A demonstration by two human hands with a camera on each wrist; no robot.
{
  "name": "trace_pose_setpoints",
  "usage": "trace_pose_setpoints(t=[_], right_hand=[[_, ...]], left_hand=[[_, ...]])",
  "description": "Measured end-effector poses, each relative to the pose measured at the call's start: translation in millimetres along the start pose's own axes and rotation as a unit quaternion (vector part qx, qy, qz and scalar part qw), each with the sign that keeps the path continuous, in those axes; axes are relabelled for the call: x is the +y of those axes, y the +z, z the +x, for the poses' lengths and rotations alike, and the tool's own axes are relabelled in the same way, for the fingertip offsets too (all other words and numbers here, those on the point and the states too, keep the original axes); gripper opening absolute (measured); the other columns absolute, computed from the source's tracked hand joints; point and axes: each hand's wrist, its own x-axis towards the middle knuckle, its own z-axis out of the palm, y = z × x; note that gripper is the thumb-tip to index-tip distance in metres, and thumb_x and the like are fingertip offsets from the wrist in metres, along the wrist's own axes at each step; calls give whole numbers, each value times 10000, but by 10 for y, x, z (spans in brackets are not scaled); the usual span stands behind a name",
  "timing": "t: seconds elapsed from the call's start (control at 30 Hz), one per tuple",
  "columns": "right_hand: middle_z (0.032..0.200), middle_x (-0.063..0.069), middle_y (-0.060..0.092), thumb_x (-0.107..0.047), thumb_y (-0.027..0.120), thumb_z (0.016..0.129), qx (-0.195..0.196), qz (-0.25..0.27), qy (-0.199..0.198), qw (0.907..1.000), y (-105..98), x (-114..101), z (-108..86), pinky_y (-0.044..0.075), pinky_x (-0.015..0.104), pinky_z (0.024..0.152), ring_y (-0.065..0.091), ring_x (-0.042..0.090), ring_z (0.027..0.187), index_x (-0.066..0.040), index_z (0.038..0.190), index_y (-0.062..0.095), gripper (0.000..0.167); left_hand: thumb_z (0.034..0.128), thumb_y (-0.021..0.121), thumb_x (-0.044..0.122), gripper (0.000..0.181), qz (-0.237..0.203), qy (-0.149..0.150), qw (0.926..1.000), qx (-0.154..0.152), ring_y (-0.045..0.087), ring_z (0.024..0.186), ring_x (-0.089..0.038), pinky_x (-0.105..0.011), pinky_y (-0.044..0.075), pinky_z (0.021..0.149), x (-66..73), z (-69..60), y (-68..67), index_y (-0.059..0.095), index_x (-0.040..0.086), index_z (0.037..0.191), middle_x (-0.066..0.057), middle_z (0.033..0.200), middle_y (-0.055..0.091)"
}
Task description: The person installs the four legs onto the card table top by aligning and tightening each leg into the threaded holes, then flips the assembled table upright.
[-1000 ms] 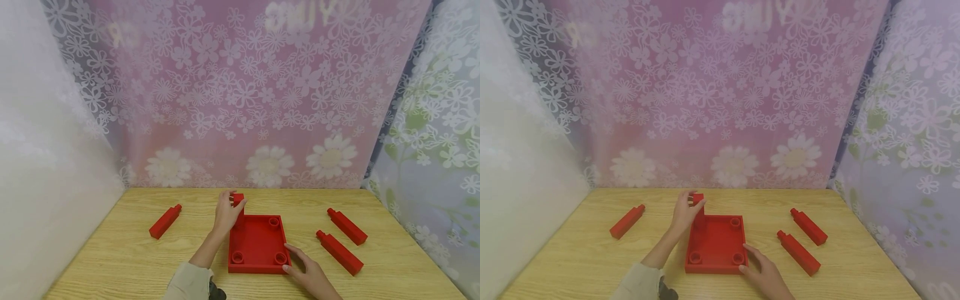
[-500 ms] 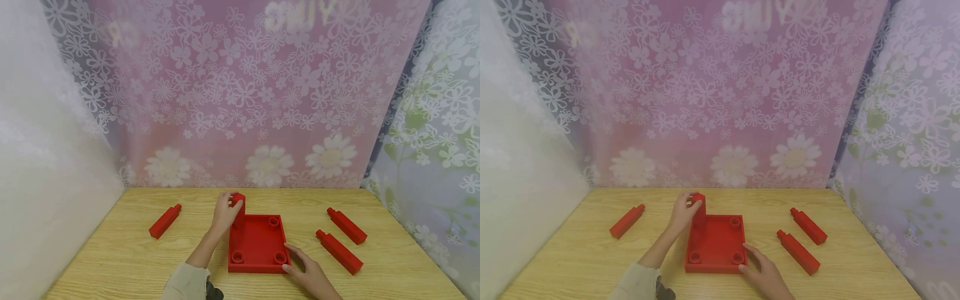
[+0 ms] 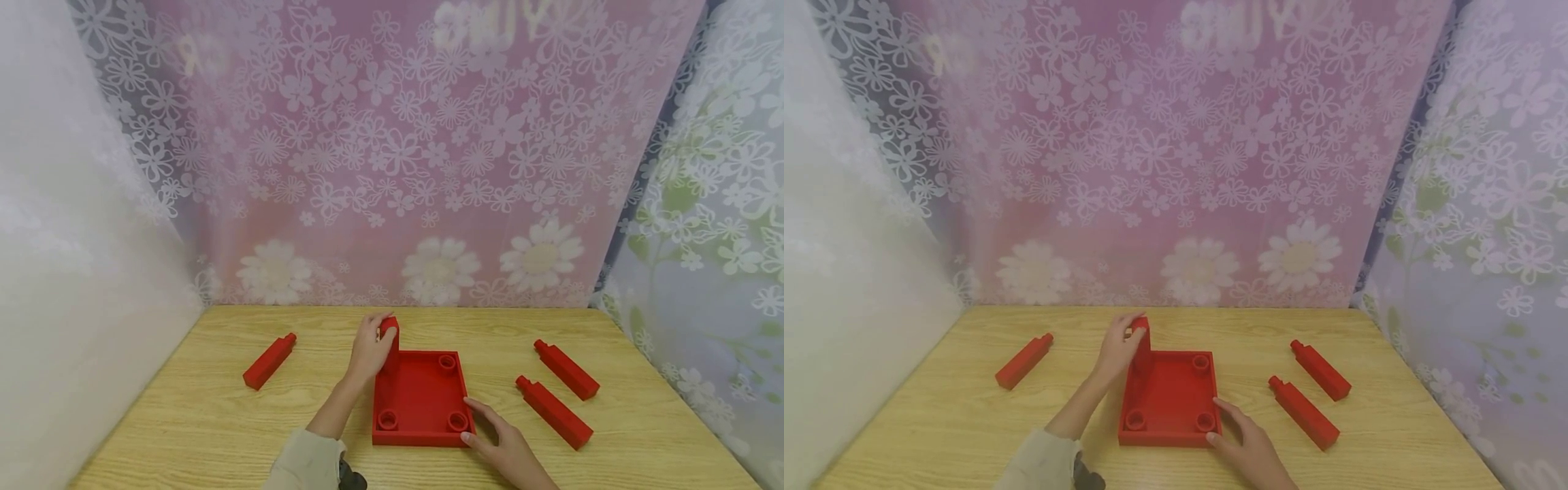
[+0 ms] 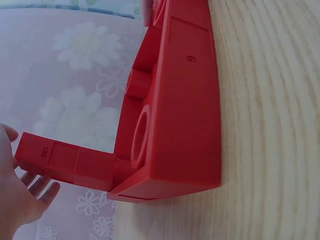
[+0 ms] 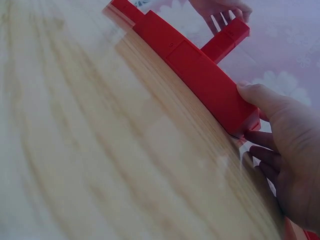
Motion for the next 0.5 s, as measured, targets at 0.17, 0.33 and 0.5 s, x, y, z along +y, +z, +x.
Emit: trace_pose_setpoints(t=[0.17, 0.33, 0.5], right_hand=[[1353, 94, 446, -469, 664, 795, -5, -45, 6, 10000, 1, -8, 1, 297, 578, 951, 337, 348, 1264, -214, 1337, 483, 626], [1350, 91, 450, -470, 669, 790, 31, -80, 25, 10000, 2, -12, 2, 293, 579, 953, 337, 348, 1264, -218, 1334, 488, 626], [1353, 98, 444, -468, 671, 789, 16, -43, 107, 9999, -2, -20, -4, 292, 586, 948, 332, 354, 1265, -217, 1333, 489, 626]], left_hand=[[872, 630, 311, 532, -90, -127, 9995, 257, 504, 968, -239, -373, 458, 741, -23, -36, 29, 469, 68, 1317, -95, 1194, 482], [835, 687, 299, 537, -368, -392, 9970, 552, 513, 954, -233, -392, 471, 753, -21, -58, 49, 451, 37, 1241, -78, 1128, 495], [842, 681, 289, 474, -296, -392, 9968, 634, 520, 945, -235, -388, 475, 754, -28, -74, 52, 478, 17, 1173, -72, 1106, 496]])
